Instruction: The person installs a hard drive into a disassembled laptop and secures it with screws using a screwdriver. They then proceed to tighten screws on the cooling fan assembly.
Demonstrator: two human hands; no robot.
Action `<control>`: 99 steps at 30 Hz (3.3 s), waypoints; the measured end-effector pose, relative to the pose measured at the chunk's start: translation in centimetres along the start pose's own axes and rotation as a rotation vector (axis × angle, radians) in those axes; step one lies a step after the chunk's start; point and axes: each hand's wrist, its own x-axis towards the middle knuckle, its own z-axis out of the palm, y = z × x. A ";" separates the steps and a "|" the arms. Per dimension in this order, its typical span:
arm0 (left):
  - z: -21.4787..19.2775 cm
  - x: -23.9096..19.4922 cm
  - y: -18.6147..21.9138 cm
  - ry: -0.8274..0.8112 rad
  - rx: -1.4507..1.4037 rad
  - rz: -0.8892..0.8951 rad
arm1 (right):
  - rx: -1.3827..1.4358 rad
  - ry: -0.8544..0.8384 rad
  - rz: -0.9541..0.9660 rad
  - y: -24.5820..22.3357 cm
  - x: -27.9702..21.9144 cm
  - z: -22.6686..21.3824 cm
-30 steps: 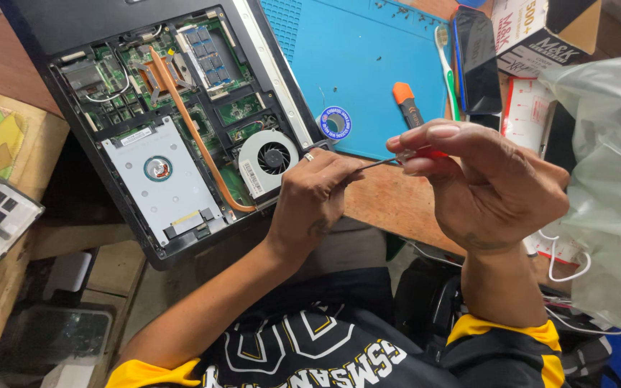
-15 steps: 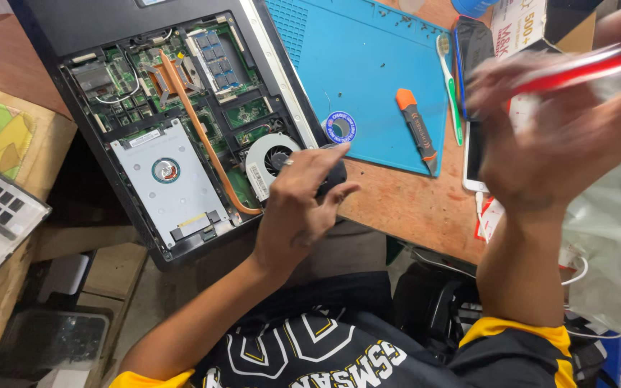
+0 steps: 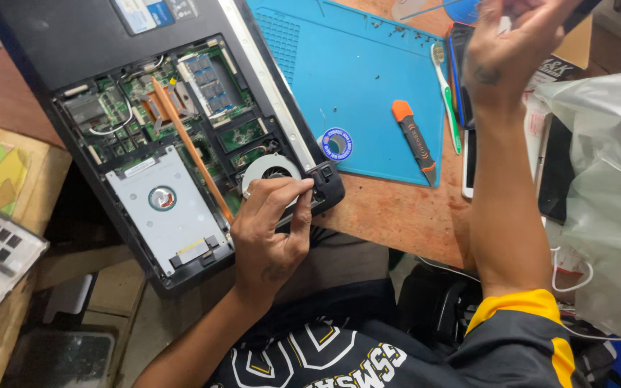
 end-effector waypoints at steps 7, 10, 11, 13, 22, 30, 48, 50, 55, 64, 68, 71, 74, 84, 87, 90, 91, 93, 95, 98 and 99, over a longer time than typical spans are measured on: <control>0.1 0.0 0.0 -0.008 0.021 -0.010 | 0.011 -0.007 0.020 0.5 -0.5 1.2; 0.2 0.0 -0.1 -0.014 0.017 -0.010 | 0.018 0.002 0.025 0.4 -0.5 1.7; 0.2 0.0 -0.1 -0.019 0.015 -0.012 | 0.065 -0.002 -0.004 0.4 -0.4 2.0; 0.2 0.0 -0.1 -0.019 0.014 -0.017 | 0.092 -0.011 -0.014 0.3 -0.4 2.3; 0.2 -0.1 -0.1 -0.013 0.022 -0.012 | 0.085 0.011 0.015 1.0 -1.2 1.6; 0.1 -0.1 0.0 -0.007 0.035 -0.015 | -0.049 0.013 0.158 2.2 -1.8 2.1; 0.2 -0.2 -0.1 -0.007 0.054 -0.013 | 0.138 0.037 0.022 1.5 -1.7 0.8; 0.2 -0.2 0.0 -0.009 0.045 -0.017 | 0.056 0.054 -0.022 1.4 -1.5 0.6; 0.2 -0.1 0.1 0.000 0.040 -0.029 | 0.259 0.016 0.068 1.0 -1.7 -0.2; 0.1 0.3 0.2 0.015 -0.001 -0.073 | 0.308 0.013 0.177 -6.8 -1.0 -4.3; 0.0 0.6 0.0 0.048 -0.027 -0.067 | 0.342 -0.023 0.245 -12.6 -0.6 -5.8; 0.0 1.0 0.1 0.045 -0.065 -0.158 | 0.392 -0.048 0.263 -15.8 -0.7 -6.7; 0.0 1.3 0.4 0.061 -0.074 -0.202 | 0.457 -0.064 0.252 -17.4 -1.0 -7.2; 0.3 2.7 0.0 0.076 -0.109 -0.097 | 0.490 -0.056 0.252 -19.4 -2.7 -8.3; 0.4 2.5 0.0 0.058 -0.140 -0.164 | 0.497 -0.053 0.244 -19.2 -2.7 -8.4; 0.5 2.3 0.0 0.061 -0.163 -0.145 | 0.483 -0.069 0.224 -19.2 -2.7 -8.4; 0.5 2.3 0.0 0.061 -0.174 -0.144 | 0.474 -0.082 0.216 -19.2 -2.6 -8.4; 0.5 2.2 0.0 0.062 -0.195 -0.142 | 0.454 -0.098 0.210 -19.3 -2.5 -8.5; 0.5 2.1 -0.1 0.070 -0.205 -0.097 | 0.474 -0.084 0.230 -19.5 -2.5 -8.5; 0.4 2.0 -0.3 0.048 -0.232 -0.064 | 0.520 -0.068 0.250 -19.6 -2.5 -8.5; 0.3 2.0 -0.3 0.036 -0.244 -0.059 | 0.536 -0.081 0.249 -19.5 -2.4 -8.5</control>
